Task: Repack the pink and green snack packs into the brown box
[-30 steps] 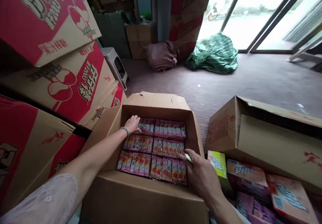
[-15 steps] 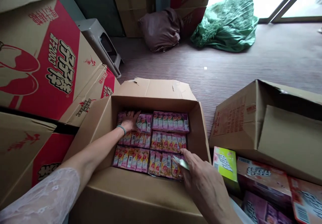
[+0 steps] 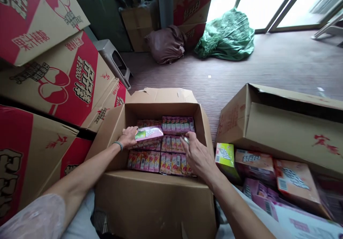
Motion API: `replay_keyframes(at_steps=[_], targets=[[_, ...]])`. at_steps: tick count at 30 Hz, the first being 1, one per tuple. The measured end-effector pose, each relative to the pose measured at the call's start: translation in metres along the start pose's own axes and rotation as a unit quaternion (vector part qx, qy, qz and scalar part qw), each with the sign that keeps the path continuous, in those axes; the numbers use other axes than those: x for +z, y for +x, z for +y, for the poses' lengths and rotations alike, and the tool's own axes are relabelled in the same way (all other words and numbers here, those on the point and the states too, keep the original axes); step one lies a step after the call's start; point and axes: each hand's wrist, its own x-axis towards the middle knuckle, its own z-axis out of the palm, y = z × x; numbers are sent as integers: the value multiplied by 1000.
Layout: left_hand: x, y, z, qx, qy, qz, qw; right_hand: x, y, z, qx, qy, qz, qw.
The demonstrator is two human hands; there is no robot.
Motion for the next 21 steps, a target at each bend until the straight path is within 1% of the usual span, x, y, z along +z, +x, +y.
replay_keyframes(at_steps=[2,4,5,7,9,10,12,15,18,21], targets=[[-24,-30,8,-21,-42,43,998,-7,-3,-2,-16,30,39,999],[-50,-69,16,-18,-109,80,991,-13,-11,-4,-40,48,87,994],[-62,-91,21,-3,-138,94,986,-16,-18,-6,-50,56,114,991],[-82,-135,34,45,-162,124,978,-21,-36,-15,-58,75,161,982],[-95,-176,50,94,-158,156,970,-26,-60,-29,-66,86,179,978],[-97,-194,58,110,-158,167,967,-27,-72,-37,-78,81,174,978],[-95,-220,70,116,-177,176,961,-29,-95,-55,-122,41,130,983],[-76,-242,74,80,-219,197,952,-27,-120,-84,-184,-80,27,979],[-52,-251,68,46,-258,234,936,-23,-129,-114,-201,-217,-52,954],[-33,-253,62,38,-334,251,907,-20,-127,-150,-241,-294,-99,920]])
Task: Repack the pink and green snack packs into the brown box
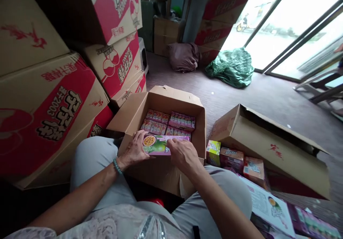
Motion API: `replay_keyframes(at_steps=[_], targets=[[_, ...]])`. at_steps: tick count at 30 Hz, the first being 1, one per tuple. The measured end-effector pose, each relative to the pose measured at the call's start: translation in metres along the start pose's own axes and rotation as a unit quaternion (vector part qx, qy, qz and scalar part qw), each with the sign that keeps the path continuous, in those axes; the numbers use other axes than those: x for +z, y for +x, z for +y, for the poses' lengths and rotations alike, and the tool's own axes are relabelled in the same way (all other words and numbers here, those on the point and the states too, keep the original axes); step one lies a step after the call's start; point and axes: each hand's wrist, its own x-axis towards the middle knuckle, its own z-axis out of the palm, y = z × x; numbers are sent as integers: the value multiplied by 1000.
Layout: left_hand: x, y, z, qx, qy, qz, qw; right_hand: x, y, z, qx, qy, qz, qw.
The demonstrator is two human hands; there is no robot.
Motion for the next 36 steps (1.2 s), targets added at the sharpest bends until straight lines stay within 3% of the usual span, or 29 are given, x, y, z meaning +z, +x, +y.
replay_keyframes(at_steps=[3,7,15,20,27,30,34,36], targets=[[4,-5,-4,-5,-52,26,998,-14,21,-28,-62,-34,-28,997],[4,-7,-2,6,-50,42,998,-14,42,-57,-112,-57,-50,991],[3,-3,-5,14,-51,19,998,-10,50,-63,-149,-96,-88,980],[1,0,-6,1,-50,19,999,-10,38,-41,-121,-119,-92,981],[-3,4,-2,8,-31,1,999,1,-19,56,-9,-116,-97,988],[-1,7,-1,10,-24,6,1000,2,-39,84,31,-84,-92,992],[4,7,-5,20,-13,7,1000,-3,-44,73,121,-32,-10,992],[7,6,-8,28,-6,10,1000,1,-35,50,97,9,20,995]])
